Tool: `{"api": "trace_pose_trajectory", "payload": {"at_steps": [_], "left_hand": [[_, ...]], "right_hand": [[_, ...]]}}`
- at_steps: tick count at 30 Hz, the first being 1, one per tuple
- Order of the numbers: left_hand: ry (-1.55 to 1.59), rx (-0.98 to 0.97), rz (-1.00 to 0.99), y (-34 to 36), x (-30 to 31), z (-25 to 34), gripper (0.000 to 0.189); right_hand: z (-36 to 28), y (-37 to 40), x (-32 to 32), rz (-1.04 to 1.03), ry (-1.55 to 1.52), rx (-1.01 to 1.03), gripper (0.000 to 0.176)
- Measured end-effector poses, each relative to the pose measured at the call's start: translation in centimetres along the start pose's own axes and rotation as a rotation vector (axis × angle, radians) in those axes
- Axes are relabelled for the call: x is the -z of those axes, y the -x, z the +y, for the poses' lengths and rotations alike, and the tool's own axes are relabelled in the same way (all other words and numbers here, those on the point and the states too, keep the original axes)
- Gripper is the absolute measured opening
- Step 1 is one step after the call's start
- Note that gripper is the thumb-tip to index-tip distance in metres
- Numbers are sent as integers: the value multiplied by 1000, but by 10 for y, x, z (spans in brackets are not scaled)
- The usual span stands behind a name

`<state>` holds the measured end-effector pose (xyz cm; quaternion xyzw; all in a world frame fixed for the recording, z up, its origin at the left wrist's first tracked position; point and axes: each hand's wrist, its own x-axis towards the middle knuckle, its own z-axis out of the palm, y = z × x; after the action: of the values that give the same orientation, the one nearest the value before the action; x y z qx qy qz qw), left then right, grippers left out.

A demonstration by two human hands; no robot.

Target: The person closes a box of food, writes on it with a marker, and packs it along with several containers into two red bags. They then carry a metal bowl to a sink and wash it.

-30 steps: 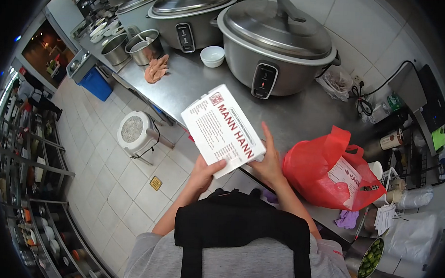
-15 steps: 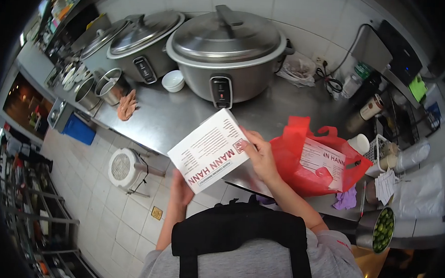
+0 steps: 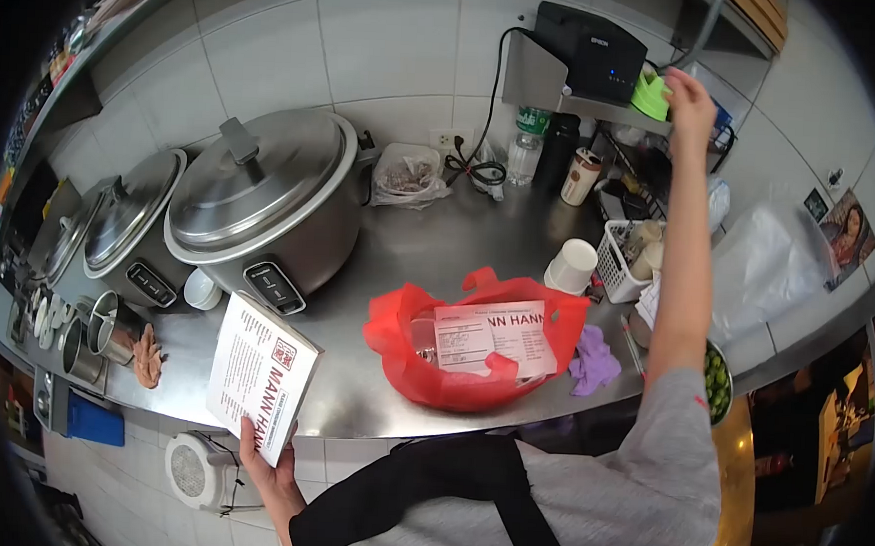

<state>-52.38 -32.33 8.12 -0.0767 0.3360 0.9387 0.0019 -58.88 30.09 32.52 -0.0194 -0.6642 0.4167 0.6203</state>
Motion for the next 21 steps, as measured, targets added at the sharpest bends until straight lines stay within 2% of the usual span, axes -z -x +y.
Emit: {"api": "trace_pose_trajectory", "payload": {"at_steps": [1,3,4,6,7,9,11,13,14,15,17,18,19,21], "left_hand": [[11,-7,9,-1,0,-3,45],[6,-31,61,-3,1,-14,45],[-16,-35,127,-4,0,-21,45],[-31,-33,157,-4,4,-33,46],[-61,-26,174,-2,5,-37,46],[-78,-32,173,2,5,-41,47],[-92,-32,203,5,7,-44,46],[-110,-61,247,7,11,-46,46],[-125,-86,276,7,13,-47,47],[-127,-83,277,7,14,-47,47],[-134,-95,315,10,15,-48,47],[-155,-70,320,12,14,-45,48],[-156,-67,320,11,14,-46,48],[-153,-75,335,10,16,-46,48]], "right_hand": [[53,-40,24,113,86,-62,28],[86,-71,43,204,624,-137,37],[92,-77,39,190,616,-125,37],[107,-85,32,67,746,-264,48],[120,-93,30,53,740,-260,48],[145,-113,29,24,513,-561,53],[133,-114,22,-21,303,-765,37],[114,-110,17,7,243,-844,30],[137,-124,24,90,40,-891,20],[145,-121,18,91,43,-893,20],[158,-117,14,356,-111,-554,14],[145,-103,7,415,-138,-426,10],[143,-97,5,415,-135,-427,10],[141,-87,4,592,-284,-210,10]]}}
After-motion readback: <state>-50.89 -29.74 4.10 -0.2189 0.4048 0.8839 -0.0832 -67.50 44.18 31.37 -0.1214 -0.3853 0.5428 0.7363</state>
